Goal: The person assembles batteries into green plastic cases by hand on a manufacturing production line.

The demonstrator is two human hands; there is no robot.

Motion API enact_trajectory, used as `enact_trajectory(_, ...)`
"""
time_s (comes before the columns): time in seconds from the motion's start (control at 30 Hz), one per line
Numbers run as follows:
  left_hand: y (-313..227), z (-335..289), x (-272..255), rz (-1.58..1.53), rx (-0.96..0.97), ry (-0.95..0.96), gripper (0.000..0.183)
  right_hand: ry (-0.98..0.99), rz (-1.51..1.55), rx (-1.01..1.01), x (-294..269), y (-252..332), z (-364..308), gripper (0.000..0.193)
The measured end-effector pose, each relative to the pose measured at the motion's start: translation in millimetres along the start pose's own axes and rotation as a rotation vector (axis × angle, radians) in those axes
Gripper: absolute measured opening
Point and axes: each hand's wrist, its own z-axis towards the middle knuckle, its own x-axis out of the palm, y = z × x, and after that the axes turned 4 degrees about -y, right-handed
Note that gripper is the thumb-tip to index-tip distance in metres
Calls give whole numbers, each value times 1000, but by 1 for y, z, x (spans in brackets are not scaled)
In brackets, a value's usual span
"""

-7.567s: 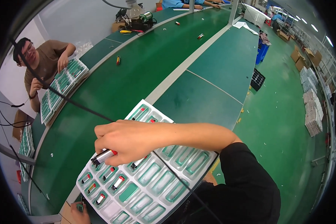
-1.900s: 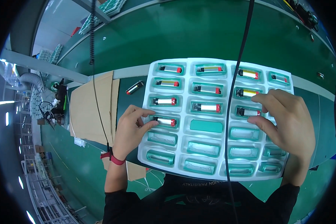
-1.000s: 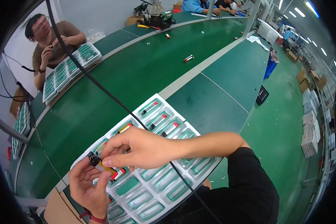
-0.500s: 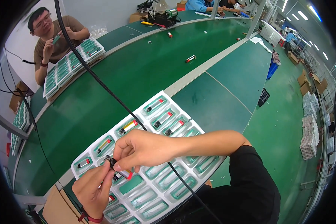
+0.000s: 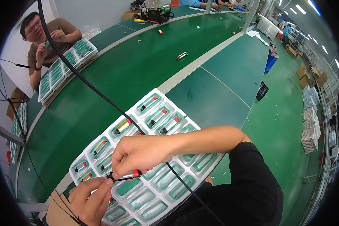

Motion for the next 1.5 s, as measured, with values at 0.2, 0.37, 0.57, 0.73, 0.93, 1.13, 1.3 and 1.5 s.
enact_trajectory(0.2, -9, -3, 5, -30, -136, -26, 27, 25, -20, -94, 2, -3, 4, 21)
enact_trajectory(0.37, -11, -3, 11, -124, -261, -53, 25, -12, -39, -219, 1, -4, 6, 21)
enact_trajectory(0.57, -10, -9, 20, -388, -469, -173, 22, -1, -82, -276, -1, -5, 5, 21)
enact_trajectory(0.73, -12, -11, 22, -414, -487, -200, 26, 6, -92, -336, 3, -9, 3, 21)
enact_trajectory(0.93, -10, -15, 21, -223, -339, -256, 26, 59, -100, -357, 7, -7, 4, 24)
enact_trajectory(1.13, 12, -7, 12, -296, -327, -298, 18, -138, -268, -312, -11, 0, -2, 26)
enact_trajectory(1.3, 20, -24, -14, -32, -564, 318, 19, -245, -228, -239, -15, 24, -11, 24)
enact_trajectory(1.5, 2, -38, 19, -26, -390, 496, 24, -223, -215, -409, -10, 2, 5, 28)
